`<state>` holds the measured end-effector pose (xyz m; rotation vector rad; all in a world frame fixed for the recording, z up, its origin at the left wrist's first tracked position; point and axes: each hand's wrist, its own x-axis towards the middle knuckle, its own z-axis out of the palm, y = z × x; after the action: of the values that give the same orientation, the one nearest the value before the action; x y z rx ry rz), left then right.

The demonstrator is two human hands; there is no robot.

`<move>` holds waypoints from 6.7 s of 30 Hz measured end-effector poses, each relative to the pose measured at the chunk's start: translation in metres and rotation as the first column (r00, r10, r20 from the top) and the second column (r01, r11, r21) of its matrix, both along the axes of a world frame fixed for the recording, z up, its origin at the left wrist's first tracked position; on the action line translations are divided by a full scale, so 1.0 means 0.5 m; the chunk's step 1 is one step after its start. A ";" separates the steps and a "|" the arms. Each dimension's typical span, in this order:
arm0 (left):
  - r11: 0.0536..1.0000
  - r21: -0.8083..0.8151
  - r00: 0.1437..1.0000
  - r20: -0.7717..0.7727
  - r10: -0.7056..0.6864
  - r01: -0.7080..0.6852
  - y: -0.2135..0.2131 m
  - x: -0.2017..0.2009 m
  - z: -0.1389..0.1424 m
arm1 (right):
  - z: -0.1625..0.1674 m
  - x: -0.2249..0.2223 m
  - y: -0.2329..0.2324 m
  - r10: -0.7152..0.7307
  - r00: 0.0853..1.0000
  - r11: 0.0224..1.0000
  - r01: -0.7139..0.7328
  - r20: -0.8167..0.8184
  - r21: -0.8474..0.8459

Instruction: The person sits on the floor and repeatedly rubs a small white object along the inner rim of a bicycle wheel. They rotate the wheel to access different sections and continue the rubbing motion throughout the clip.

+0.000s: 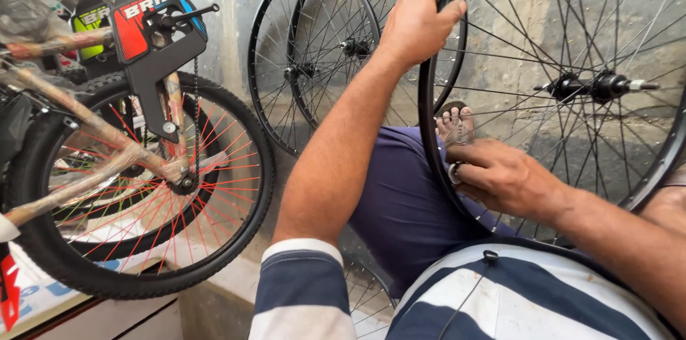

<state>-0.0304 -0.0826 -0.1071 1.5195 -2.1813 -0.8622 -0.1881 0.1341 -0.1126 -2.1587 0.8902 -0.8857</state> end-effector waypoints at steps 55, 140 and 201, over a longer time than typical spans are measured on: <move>0.958 0.284 0.998 -0.036 0.055 -0.043 0.019 0.023 0.061 | -0.027 -0.041 0.034 0.087 0.971 0.902 0.017 -0.221 0.431; 0.992 0.026 0.992 0.017 -0.127 0.126 -0.008 0.035 0.060 | 0.000 -0.009 -0.066 -0.007 0.996 0.856 0.051 -0.086 0.515; 0.840 0.543 0.993 0.109 -0.043 -0.023 0.022 0.040 0.130 | 0.006 0.045 -0.086 -0.317 0.842 0.622 -0.163 0.437 0.766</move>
<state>-0.0105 -0.0715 -0.0422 1.8462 -2.1269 -1.5348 -0.1656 0.0911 -0.1098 -1.0155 0.8540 -0.8533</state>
